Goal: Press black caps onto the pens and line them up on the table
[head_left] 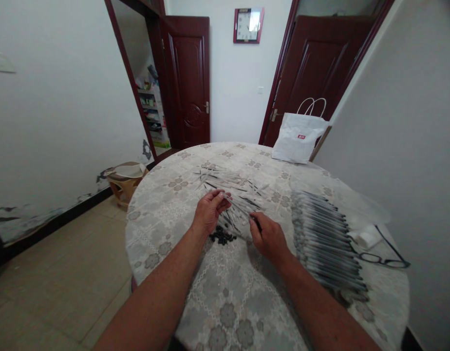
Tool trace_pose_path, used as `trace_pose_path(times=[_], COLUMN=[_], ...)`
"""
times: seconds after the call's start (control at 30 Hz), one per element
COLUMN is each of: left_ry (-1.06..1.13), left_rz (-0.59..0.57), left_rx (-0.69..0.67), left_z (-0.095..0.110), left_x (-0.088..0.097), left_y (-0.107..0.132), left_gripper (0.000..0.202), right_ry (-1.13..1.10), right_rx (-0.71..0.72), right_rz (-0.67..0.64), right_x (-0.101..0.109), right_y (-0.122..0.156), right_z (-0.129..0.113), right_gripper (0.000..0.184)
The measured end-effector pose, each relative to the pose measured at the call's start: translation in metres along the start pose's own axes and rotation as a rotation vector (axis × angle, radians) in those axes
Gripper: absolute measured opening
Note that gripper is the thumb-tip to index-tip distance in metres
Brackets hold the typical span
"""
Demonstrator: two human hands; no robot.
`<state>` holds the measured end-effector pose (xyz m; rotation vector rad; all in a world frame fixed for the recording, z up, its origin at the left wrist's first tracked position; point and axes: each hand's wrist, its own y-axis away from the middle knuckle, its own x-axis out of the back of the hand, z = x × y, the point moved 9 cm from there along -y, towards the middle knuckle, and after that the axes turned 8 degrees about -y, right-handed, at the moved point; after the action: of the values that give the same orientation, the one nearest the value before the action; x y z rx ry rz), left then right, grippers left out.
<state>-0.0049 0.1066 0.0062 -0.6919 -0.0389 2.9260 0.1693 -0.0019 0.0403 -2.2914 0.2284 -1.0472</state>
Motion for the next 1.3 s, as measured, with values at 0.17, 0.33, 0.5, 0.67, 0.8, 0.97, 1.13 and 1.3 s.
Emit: trace_pose_path(times=[0.17, 0.33, 0.5, 0.67, 0.8, 0.97, 1.13, 1.3], left_ry=[-0.083, -0.055, -0.034, -0.047, -0.080, -0.094, -0.181, -0.346], left_rz=[-0.004, -0.006, -0.015, -0.016, 0.011, 0.027, -0.040, -0.219], left_rx=[0.020, 0.035, 0.056, 0.035, 0.009, -0.001, 0.022, 0.051], left_z=[-0.006, -0.008, -0.012, -0.010, -0.006, -0.006, -0.008, -0.001], left_x=[-0.001, -0.001, -0.002, -0.008, -0.009, -0.005, -0.018, -0.044], left_y=[0.001, 0.000, 0.000, 0.003, 0.005, 0.000, 0.008, 0.019], left_gripper=[0.032, 0.030, 0.030, 0.031, 0.033, 0.035, 0.036, 0.039], right_ry=[0.044, 0.089, -0.085, -0.516, -1.096, -1.303, -0.804, -0.250], right_rx=[0.072, 0.146, 0.066, -0.388, -0.861, -0.943, -0.577, -0.185], right_rz=[0.023, 0.026, 0.052, 0.030, -0.032, -0.127, -0.128, -0.087], right_x=[0.002, 0.003, 0.008, -0.002, -0.036, -0.053, -0.031, 0.009], right_y=[0.000, 0.000, -0.001, 0.000, 0.015, 0.016, -0.001, -0.017], right_z=[-0.004, -0.014, -0.015, 0.018, 0.036, 0.033, 0.023, -0.010], right_gripper=[0.024, 0.026, 0.026, 0.024, 0.032, 0.037, 0.015, 0.009])
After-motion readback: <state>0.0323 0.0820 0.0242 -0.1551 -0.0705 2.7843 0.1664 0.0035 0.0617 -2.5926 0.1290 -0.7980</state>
